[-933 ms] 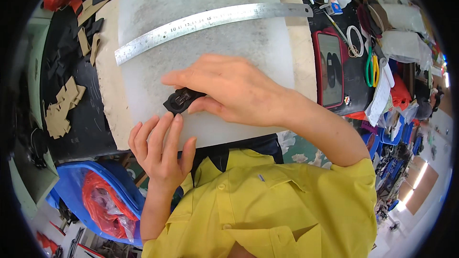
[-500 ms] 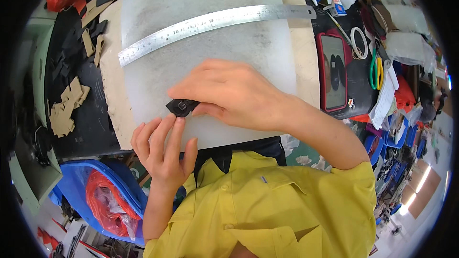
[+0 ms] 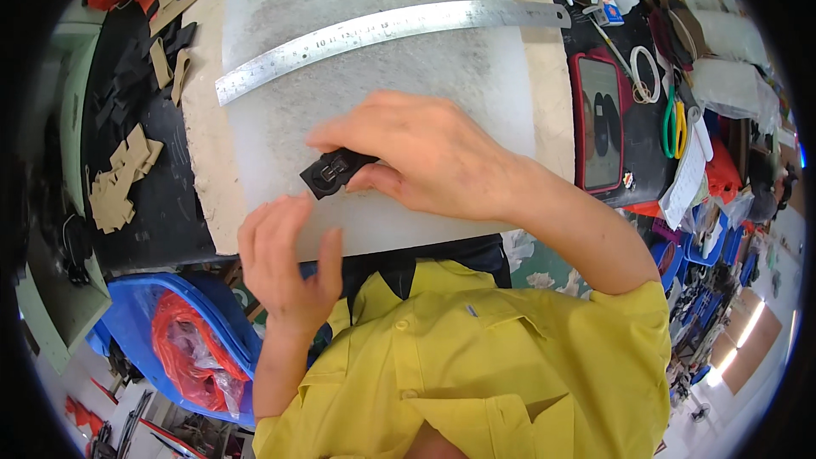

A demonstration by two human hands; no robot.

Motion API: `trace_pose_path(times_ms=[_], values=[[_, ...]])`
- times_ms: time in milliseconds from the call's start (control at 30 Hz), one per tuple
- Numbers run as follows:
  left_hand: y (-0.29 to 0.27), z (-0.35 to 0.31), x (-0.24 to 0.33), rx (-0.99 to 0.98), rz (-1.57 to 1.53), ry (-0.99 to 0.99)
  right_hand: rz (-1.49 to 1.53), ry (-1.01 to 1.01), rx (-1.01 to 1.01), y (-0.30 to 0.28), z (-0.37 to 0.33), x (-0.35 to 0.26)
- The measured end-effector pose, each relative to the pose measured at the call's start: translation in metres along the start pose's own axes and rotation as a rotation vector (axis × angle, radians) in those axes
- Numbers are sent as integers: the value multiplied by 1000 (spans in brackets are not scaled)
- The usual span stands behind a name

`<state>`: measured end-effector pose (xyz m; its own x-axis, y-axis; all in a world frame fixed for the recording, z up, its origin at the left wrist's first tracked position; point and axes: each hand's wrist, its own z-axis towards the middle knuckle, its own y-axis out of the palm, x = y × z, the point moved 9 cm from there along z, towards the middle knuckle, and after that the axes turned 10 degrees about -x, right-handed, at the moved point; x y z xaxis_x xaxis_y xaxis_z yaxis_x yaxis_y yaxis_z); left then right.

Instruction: The person cuts a black leather strip with scissors, then uses a metal punch and hammer to create holes in the leather. They insert a metal buckle into the punched holes and secure it by hammering the prongs. The person repeats the punching and hammering process on additional leather pieces and attaches buckles to them.

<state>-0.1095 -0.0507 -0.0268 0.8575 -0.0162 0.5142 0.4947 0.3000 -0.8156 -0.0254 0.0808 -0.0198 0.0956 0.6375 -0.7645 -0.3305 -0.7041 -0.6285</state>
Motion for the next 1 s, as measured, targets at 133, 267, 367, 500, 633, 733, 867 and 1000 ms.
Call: trace_pose_path(times_ms=[133, 267, 367, 500, 633, 733, 867, 1000], values=[[-6, 28, 1, 68, -145, -1, 16, 40, -13, 2, -2, 6], [-1, 38, 4, 7, -81, 54, -4, 5, 65, -2, -7, 4], [-1, 38, 4, 10, -72, 54, -56, 35, 149, -14, -23, 3], [-1, 37, 6, 7, -98, 54, -270, 33, 110, -9, -43, -6], [0, 37, 4, -19, -105, 59, -346, 34, 88, -1, -45, -9], [0, 38, 3, -35, -113, 28, -350, 37, 76, -1, -45, -9], [1, 39, -4, -38, -152, 4, -359, 34, 82, -2, -45, -9], [1, 38, -7, -69, -187, -39, -347, 50, 72, -2, -44, -9]])
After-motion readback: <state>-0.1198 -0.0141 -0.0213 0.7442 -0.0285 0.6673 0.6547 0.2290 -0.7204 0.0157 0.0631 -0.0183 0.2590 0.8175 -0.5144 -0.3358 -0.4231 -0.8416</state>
